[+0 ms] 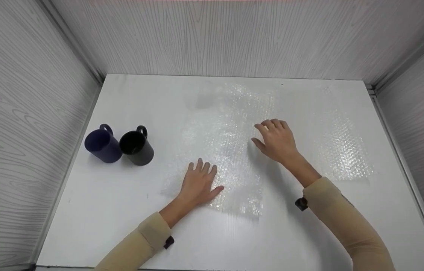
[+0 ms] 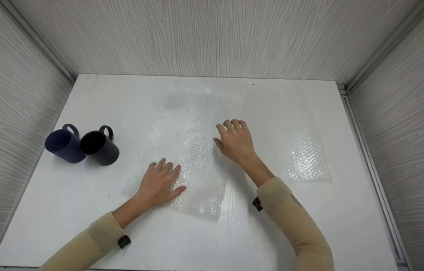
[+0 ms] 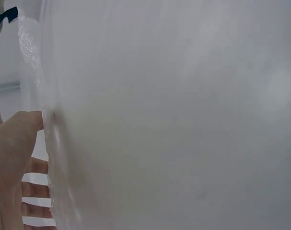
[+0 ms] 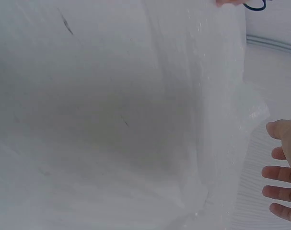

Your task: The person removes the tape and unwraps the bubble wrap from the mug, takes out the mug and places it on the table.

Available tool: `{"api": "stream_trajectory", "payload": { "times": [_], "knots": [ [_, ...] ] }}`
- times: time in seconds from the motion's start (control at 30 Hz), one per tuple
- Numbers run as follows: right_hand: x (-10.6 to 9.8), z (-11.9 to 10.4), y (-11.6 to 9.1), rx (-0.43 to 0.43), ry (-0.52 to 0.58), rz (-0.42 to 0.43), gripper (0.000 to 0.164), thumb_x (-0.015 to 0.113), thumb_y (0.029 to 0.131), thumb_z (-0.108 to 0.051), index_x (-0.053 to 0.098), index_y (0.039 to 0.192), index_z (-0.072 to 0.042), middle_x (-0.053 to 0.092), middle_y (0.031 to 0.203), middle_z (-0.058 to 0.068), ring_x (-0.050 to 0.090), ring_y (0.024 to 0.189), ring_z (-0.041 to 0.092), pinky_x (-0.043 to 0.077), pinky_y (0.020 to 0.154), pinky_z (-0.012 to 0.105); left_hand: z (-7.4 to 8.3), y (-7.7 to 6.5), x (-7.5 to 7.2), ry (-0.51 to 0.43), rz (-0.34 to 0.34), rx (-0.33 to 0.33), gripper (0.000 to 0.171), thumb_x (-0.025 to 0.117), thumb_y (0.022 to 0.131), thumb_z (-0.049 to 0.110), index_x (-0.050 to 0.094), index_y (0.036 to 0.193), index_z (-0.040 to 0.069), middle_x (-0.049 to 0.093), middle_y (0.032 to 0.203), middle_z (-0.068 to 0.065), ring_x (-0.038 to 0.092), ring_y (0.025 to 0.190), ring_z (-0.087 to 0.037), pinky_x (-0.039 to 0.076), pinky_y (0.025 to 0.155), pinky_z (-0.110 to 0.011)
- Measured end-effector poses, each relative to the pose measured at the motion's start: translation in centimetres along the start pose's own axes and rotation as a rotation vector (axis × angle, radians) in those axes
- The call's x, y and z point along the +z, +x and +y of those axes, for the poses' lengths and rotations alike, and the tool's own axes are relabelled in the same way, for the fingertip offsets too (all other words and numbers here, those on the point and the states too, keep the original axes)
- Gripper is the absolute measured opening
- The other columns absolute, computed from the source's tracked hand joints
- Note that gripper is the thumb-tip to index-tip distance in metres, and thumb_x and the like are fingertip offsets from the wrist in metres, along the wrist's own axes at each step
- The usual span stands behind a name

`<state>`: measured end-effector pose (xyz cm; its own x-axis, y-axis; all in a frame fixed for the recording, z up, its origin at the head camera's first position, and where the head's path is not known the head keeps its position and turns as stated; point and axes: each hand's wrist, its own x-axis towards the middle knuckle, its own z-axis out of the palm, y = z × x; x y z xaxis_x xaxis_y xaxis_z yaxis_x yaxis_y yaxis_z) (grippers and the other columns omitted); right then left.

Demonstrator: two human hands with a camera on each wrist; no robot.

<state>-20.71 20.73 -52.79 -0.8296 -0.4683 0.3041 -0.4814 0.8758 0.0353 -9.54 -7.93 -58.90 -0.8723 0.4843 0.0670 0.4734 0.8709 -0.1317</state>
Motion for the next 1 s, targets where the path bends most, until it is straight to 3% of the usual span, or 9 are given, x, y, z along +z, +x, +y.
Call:
{"api": "stream_trajectory", "payload": {
  "times": [0.33,0.63,1.0],
  "knots": [
    [0.6,-2.5,-2.9,-0.037,0.028,-0.032,0.046,0.076,0.096,-0.042,0.072,0.129,-0.01,0.074,0.122,0.013,0.068,0.117,0.037,0.056,0.102,0.054,0.5,1.2,0.0,0.094,-0.004,-0.018,0.077,0.047,0.099,0.074,0.063,0.143,0.013,0.069,0.137,-0.013,0.06,0.138,-0.036,0.049,0.114,-0.052],
    [2.0,-3.6,-5.8,-0.027,0.023,-0.193,0.054,0.075,0.095,-0.051,0.069,0.132,-0.012,0.073,0.128,0.013,0.067,0.124,0.037,0.054,0.108,0.054,0.9,2.1,0.0,0.064,-0.021,-0.047,0.078,0.046,0.1,0.074,0.062,0.144,0.011,0.068,0.139,-0.013,0.058,0.139,-0.037,0.048,0.114,-0.052],
    [2.7,-3.6,-6.8,-0.025,0.01,-0.267,0.049,0.071,0.097,-0.052,0.07,0.126,-0.012,0.071,0.134,0.014,0.064,0.131,0.039,0.053,0.11,0.056,1.2,3.3,0.0,0.065,-0.024,-0.071,0.08,0.044,0.101,0.073,0.061,0.145,0.009,0.067,0.139,-0.014,0.058,0.138,-0.038,0.048,0.115,-0.052]
  ]
}}
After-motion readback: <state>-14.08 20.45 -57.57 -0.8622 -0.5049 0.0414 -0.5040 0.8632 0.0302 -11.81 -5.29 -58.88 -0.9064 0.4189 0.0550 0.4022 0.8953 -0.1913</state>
